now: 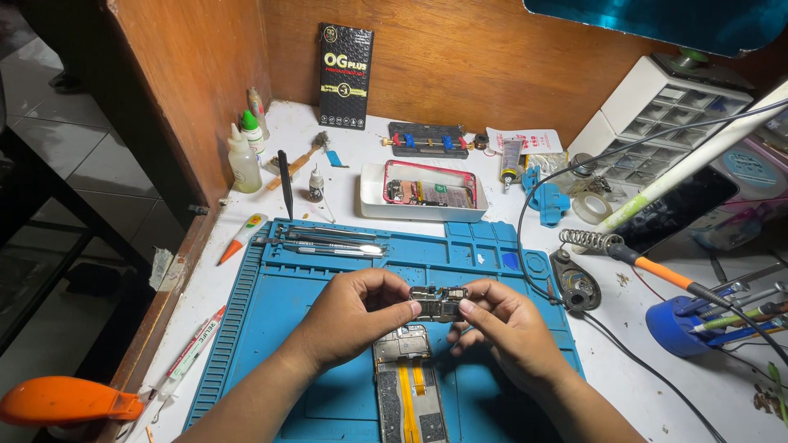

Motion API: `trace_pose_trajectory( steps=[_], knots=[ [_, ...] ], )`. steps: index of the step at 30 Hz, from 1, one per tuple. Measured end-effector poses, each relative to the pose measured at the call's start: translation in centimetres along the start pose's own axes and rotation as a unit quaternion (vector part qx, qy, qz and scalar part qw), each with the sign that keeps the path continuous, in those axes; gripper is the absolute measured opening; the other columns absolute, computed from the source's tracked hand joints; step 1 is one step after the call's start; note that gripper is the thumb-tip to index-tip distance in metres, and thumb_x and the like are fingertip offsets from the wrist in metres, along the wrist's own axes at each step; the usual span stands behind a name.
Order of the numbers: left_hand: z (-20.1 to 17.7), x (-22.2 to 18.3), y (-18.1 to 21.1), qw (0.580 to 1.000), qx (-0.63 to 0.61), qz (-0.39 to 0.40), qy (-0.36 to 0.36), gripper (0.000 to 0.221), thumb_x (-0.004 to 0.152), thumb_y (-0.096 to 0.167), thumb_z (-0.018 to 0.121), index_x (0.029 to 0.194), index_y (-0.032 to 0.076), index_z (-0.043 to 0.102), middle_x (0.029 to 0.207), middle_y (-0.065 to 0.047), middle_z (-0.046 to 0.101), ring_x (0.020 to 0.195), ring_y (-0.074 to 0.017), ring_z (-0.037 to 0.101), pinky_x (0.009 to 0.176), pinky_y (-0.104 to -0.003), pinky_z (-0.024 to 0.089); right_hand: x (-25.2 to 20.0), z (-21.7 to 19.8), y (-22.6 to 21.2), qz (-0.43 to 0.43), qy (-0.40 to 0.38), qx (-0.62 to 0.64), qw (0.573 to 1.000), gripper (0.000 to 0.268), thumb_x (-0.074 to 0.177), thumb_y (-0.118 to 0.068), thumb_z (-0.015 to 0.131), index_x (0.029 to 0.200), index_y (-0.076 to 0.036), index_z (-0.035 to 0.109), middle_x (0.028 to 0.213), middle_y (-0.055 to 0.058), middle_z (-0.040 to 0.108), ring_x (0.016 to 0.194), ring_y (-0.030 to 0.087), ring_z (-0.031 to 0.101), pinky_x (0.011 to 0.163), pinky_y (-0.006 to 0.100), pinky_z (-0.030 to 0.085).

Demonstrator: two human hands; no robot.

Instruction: Disassembling and reassembling internal components of a mobile phone using a screwdriver

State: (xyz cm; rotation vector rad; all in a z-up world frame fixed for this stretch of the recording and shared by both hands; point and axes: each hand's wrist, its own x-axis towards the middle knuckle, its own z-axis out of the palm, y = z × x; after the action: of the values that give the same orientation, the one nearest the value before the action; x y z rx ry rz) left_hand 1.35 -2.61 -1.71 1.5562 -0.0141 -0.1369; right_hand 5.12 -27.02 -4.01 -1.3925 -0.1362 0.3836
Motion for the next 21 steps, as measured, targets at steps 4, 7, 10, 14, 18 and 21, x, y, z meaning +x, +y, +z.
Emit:
trace_pose_trajectory(
  steps=[4,7,10,14,18,21],
  knots=[
    [0.04,-0.39,0.65,0.999,0.04,-0.008,-0.013,0.012,0.081,0.018,0.085,0.088,0.009,0.081,0.075,0.001,0.074,0.069,-0.0061,0.063,0.064,-0.021,0.051,-0.18,0.53,-0.6,0.004,0.015,-0.018,1.0,0.024,0.088,-0.008,0.072,0.106,0.009,0.071,0.084,0.024,0.068,0.062,0.035,0.07,0.051,0.04,0.063],
    [0.11,-0.4,0.84,0.999,0.039,-0.026,-0.009,0.013,0.08,0.017,0.086,0.088,0.008,0.082,0.075,0.0,0.076,0.069,-0.0064,0.064,0.064,-0.021,0.051,-0.14,0.45,-0.63,0.009,0.03,-0.03,0.999,0.022,0.086,-0.004,0.073,0.103,0.011,0.073,0.08,0.023,0.07,0.056,0.034,0.07,0.05,0.04,0.062],
    [0.07,-0.29,0.56,0.999,0.05,-0.018,-0.007,0.012,0.081,0.018,0.085,0.088,0.009,0.083,0.076,0.0,0.076,0.069,-0.0064,0.064,0.064,-0.022,0.051,-0.24,0.54,-0.8,0.015,0.04,-0.038,0.998,0.023,0.086,-0.004,0.073,0.102,0.012,0.074,0.077,0.025,0.069,0.055,0.037,0.071,0.051,0.04,0.063],
    [0.02,-0.32,0.75,0.998,0.059,-0.007,-0.007,0.013,0.081,0.019,0.084,0.09,0.009,0.083,0.075,0.0,0.076,0.068,-0.0064,0.064,0.062,-0.021,0.051,-0.19,0.26,-0.54,-0.001,0.023,-0.035,0.999,0.022,0.086,-0.004,0.073,0.102,0.011,0.073,0.078,0.025,0.07,0.057,0.036,0.071,0.051,0.039,0.062],
    [0.01,-0.32,0.69,0.998,0.058,-0.01,0.001,0.012,0.082,0.018,0.083,0.089,0.009,0.082,0.075,0.001,0.074,0.068,-0.0061,0.062,0.063,-0.021,0.05,-0.34,-0.03,-0.52,-0.043,-0.044,-0.016,0.998,0.02,0.086,-0.005,0.074,0.103,0.007,0.071,0.086,0.022,0.069,0.069,0.032,0.069,0.05,0.04,0.065],
    [-0.11,-0.4,0.6,0.999,0.05,0.009,-0.004,0.011,0.082,0.018,0.083,0.089,0.009,0.082,0.074,0.001,0.073,0.068,-0.0059,0.061,0.062,-0.021,0.049,-0.44,0.02,-0.91,-0.047,-0.053,-0.04,0.997,0.021,0.084,-0.003,0.076,0.102,0.006,0.072,0.088,0.022,0.072,0.068,0.032,0.071,0.052,0.038,0.064]
  ],
)
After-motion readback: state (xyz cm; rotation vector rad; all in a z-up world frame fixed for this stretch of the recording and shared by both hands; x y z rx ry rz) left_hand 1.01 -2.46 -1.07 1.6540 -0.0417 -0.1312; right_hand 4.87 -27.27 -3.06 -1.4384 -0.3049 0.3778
